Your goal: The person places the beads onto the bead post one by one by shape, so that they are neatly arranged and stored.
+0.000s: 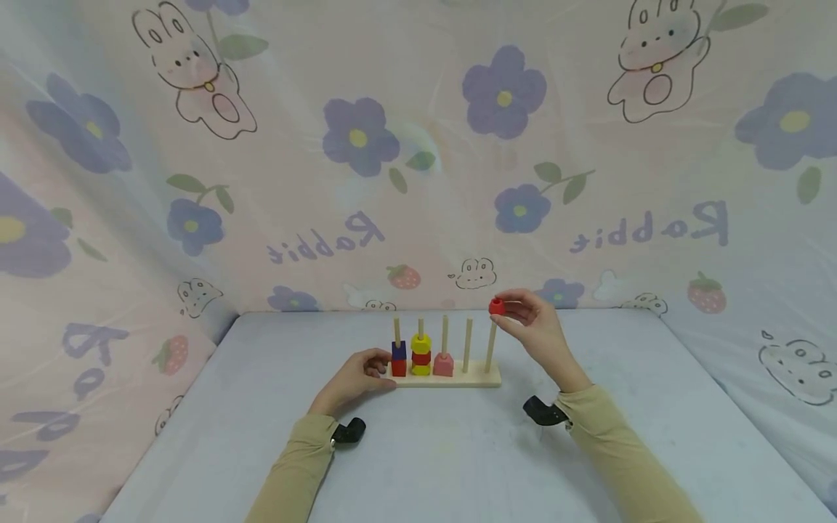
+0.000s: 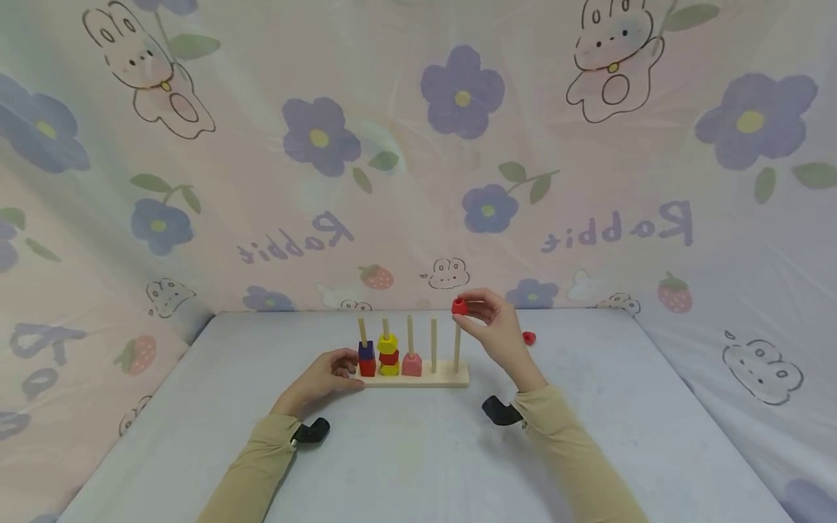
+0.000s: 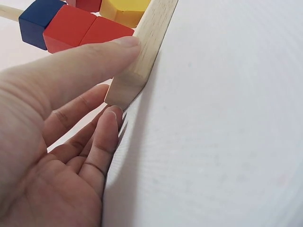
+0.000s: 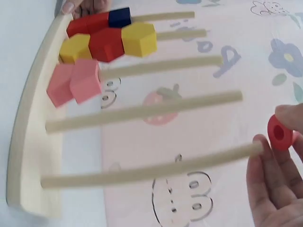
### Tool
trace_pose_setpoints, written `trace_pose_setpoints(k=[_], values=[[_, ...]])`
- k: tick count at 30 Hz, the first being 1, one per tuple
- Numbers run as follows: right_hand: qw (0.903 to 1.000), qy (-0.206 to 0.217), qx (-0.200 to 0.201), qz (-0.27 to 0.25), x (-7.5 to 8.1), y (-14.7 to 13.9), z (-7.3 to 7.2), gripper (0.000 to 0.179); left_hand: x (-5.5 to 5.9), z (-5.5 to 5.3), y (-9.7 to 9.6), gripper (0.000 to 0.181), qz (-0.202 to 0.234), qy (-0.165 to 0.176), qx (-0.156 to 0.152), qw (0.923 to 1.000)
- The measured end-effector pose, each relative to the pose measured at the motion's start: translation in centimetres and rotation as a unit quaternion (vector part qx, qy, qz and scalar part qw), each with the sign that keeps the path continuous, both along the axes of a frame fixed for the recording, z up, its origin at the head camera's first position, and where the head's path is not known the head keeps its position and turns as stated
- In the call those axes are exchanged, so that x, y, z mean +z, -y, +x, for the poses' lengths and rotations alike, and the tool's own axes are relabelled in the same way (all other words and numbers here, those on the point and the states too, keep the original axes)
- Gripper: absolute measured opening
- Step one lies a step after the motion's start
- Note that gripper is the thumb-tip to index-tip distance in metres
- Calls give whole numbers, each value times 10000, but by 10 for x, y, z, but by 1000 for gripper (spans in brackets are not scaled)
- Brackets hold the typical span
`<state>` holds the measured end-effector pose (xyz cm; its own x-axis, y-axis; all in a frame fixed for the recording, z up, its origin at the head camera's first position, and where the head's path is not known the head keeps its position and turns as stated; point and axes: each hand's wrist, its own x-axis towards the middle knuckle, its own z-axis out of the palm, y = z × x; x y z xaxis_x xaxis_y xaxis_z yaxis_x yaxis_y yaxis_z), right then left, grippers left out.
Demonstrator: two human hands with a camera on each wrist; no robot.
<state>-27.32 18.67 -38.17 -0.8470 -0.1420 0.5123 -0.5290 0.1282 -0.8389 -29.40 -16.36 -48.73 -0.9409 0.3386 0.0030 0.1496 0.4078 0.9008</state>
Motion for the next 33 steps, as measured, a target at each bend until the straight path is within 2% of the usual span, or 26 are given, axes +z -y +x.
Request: trace_pose_setpoints(k=[6,14,18,23,25,29,31,33], values=[[9998,11,167,-43,-7,20,-3,35,1,1,-2,55,-38,-28,-36,10000],[9997,77,194,90,5,37,12,34,0,-1,-1,55,-46,-47,-62,10000],[9995,126,245,131,5,39,11,33,1,-1,-1,56,-29,-45,-53,10000],[9969,656,386,200,1,39,7,33,-1,-2,0,56,7,-32,-70,10000],[9947,941,326,274,-8,38,4,35,-2,-2,0,55,15,-32,-72,10000],[9880,1437,113,556,-40,35,-8,38,-2,-1,0,55,14,-36,-64,10000],[9853,1549,170,696,-57,33,-14,36,-2,-1,0,56,29,-37,-62,10000],[9827,1588,239,919,-68,32,-15,33,-1,-1,1,56,44,-18,-50,10000]])
